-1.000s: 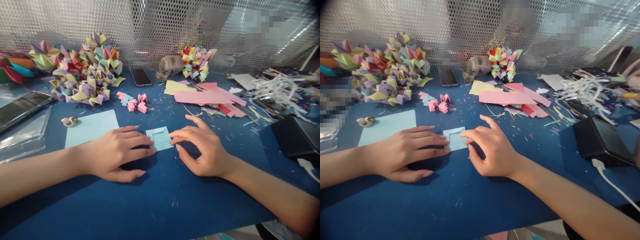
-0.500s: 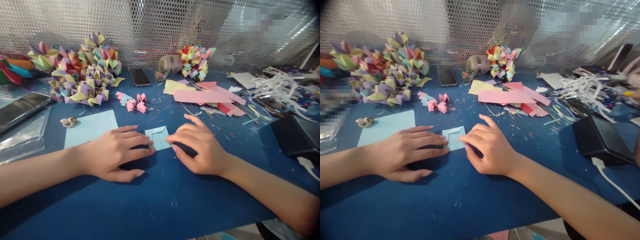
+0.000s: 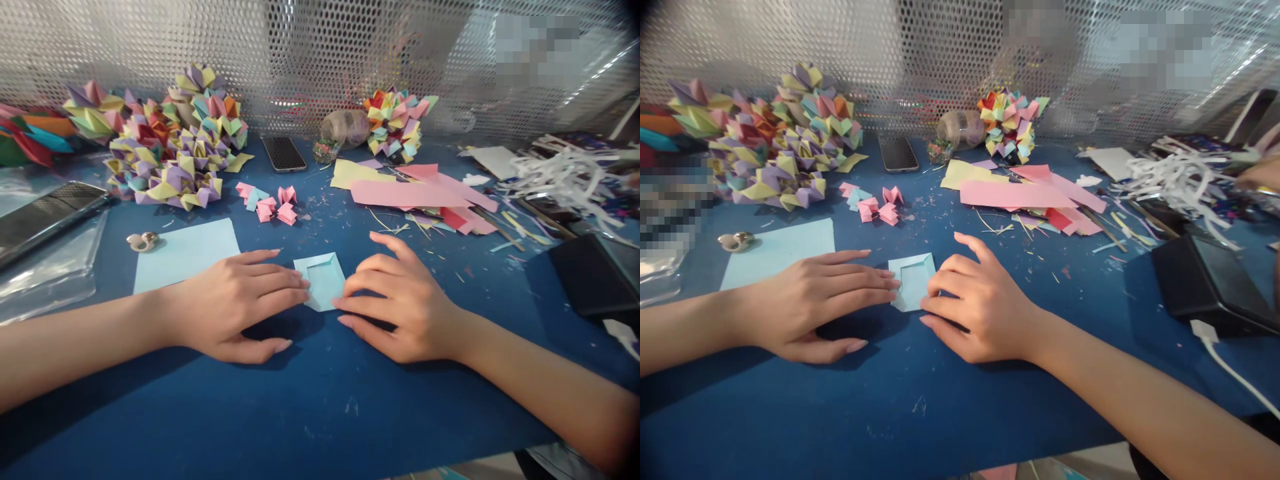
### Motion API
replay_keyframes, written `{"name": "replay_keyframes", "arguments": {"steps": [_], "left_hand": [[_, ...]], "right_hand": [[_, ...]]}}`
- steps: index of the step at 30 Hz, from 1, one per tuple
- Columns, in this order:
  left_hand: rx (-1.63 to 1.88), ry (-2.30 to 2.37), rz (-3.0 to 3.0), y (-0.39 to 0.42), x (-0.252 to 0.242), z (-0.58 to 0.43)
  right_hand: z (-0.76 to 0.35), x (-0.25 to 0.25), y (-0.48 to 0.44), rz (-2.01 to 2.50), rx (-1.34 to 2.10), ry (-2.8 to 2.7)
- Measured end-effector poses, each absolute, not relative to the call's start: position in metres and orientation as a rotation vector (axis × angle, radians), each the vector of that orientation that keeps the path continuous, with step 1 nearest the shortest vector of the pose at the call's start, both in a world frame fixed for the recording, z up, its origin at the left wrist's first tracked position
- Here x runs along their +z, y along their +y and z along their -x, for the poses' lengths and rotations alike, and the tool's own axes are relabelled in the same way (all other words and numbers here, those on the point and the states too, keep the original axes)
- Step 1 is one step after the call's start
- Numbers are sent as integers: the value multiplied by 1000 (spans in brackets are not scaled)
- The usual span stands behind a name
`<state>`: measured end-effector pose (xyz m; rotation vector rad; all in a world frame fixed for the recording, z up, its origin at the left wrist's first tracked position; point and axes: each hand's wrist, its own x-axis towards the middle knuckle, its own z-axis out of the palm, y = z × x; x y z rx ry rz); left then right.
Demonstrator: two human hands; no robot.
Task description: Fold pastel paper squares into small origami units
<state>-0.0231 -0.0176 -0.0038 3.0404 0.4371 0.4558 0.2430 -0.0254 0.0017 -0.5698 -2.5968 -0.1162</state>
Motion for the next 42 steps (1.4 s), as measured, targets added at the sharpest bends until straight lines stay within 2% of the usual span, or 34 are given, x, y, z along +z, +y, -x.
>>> {"name": "replay_keyframes", "arguments": {"steps": [9, 20, 42], "left_hand": [[361, 387, -3119, -17, -2, 24], [285, 409, -3153, -17, -1, 24], [276, 400, -3143, -17, -1, 24]], "right_hand": [[-248, 1, -28, 415, -239, -2733], [-247, 2, -27, 371, -222, -2728], [-256, 1, -26, 427, -264, -2715]]}}
